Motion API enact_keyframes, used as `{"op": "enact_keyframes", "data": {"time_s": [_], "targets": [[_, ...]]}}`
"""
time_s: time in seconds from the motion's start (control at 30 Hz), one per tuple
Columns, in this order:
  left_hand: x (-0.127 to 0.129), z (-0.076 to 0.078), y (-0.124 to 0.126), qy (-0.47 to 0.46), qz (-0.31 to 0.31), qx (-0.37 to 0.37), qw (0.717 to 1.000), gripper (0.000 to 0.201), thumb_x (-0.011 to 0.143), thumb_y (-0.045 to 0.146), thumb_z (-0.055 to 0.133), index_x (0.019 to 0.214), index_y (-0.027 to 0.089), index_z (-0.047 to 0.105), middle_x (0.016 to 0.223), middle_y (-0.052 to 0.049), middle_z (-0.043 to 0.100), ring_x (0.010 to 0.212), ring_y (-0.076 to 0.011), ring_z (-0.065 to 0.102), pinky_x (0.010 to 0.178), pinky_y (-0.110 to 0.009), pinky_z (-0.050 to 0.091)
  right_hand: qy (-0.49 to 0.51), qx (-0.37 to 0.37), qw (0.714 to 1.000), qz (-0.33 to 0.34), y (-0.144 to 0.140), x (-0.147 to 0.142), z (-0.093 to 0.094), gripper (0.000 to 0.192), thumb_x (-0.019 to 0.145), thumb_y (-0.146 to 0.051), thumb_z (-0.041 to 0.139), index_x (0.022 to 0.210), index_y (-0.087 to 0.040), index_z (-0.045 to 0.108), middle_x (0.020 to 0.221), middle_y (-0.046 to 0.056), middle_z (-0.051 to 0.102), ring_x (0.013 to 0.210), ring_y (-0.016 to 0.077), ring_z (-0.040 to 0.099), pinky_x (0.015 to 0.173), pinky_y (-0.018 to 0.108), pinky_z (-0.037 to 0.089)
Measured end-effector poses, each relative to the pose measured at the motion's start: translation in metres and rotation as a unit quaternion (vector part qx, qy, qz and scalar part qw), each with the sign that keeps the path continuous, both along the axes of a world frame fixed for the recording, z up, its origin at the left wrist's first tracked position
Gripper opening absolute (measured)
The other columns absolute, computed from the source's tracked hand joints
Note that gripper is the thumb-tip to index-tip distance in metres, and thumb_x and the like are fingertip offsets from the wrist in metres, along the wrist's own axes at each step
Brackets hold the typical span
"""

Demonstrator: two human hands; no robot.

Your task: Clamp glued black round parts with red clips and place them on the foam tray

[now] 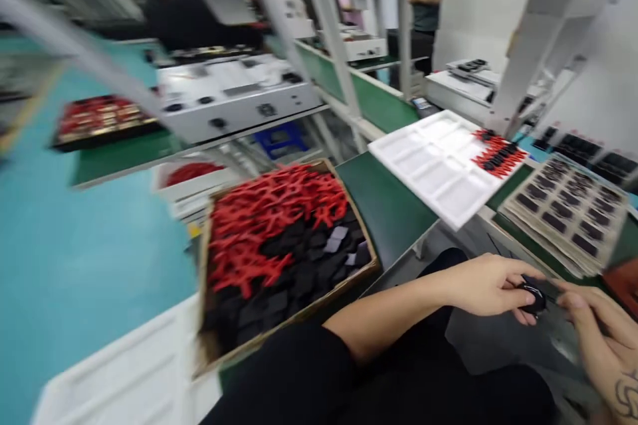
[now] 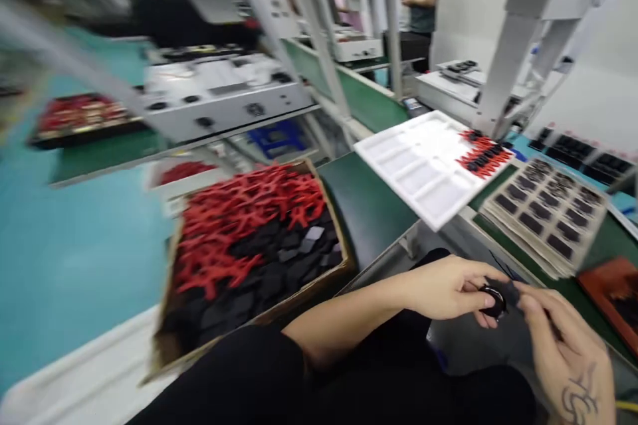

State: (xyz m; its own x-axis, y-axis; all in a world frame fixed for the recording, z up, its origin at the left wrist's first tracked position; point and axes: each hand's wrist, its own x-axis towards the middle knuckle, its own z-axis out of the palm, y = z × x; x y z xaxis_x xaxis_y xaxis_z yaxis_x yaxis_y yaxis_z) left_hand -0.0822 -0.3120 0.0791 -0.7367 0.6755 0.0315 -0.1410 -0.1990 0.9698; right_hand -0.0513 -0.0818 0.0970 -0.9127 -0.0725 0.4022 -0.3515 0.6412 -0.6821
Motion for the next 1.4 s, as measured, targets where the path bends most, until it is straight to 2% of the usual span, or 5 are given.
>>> {"op": "enact_keyframes", "data": {"time_s": [0.13, 0.53, 0.93, 1.17, 1.4], "targets": [[0.046, 0.002, -0.05, -0.027, 0.168, 0.024, 0.985, 0.042, 0.102, 0.04, 0.071, 0.138, 0.018, 0.07, 0.093, -0.01, 0.079, 0.085, -0.0221, 0.081, 0.083, -0.037, 0.066, -0.046, -0.054, 0.997, -0.012, -0.036, -0.023, -0.008, 0.042, 0.101, -0.059, 0.064, 0.1, -0.023, 0.084, 0.083, 0.008, 0.077, 0.068, 0.0239, 0.069, 0.067, 0.035, 0.058], [0.182, 0.008, -0.209, -0.108, 0.58, -0.04, 0.807, 0.058, 0.087, 0.056, 0.086, 0.125, 0.014, 0.072, 0.104, -0.012, 0.084, 0.102, -0.0339, 0.084, 0.093, -0.046, 0.068, -0.087, 0.01, 0.914, 0.396, -0.228, -0.026, 0.001, 0.024, 0.102, -0.042, 0.066, 0.097, -0.023, 0.079, 0.088, 0.006, 0.079, 0.078, 0.023, 0.075, 0.068, 0.03, 0.058], [0.198, -0.004, -0.239, -0.176, 0.552, 0.034, 0.814, 0.065, 0.082, 0.059, 0.089, 0.122, 0.012, 0.069, 0.092, -0.01, 0.083, 0.092, -0.0297, 0.085, 0.087, -0.038, 0.068, 0.067, 0.188, 0.792, 0.577, -0.393, -0.03, -0.037, 0.022, 0.097, -0.008, 0.066, 0.112, -0.021, 0.075, 0.103, 0.009, 0.08, 0.099, 0.0267, 0.07, 0.087, 0.037, 0.058], [0.2, -0.007, -0.239, -0.168, 0.567, 0.064, 0.804, 0.066, 0.083, 0.061, 0.088, 0.124, 0.013, 0.071, 0.1, -0.011, 0.083, 0.097, -0.0308, 0.085, 0.092, -0.041, 0.068, 0.042, 0.153, 0.819, 0.551, -0.402, -0.034, -0.037, 0.033, 0.1, -0.011, 0.057, 0.126, -0.018, 0.075, 0.103, 0.012, 0.079, 0.089, 0.0253, 0.073, 0.086, 0.039, 0.06], [0.197, -0.003, -0.243, -0.194, 0.57, 0.116, 0.79, 0.07, 0.078, 0.057, 0.094, 0.127, 0.013, 0.073, 0.11, -0.013, 0.083, 0.103, -0.033, 0.084, 0.095, -0.04, 0.068, -0.289, -0.089, 0.823, 0.481, -0.369, -0.039, -0.021, 0.034, 0.098, -0.04, 0.073, 0.125, -0.02, 0.077, 0.087, 0.004, 0.079, 0.071, 0.0198, 0.076, 0.072, 0.033, 0.063]]}}
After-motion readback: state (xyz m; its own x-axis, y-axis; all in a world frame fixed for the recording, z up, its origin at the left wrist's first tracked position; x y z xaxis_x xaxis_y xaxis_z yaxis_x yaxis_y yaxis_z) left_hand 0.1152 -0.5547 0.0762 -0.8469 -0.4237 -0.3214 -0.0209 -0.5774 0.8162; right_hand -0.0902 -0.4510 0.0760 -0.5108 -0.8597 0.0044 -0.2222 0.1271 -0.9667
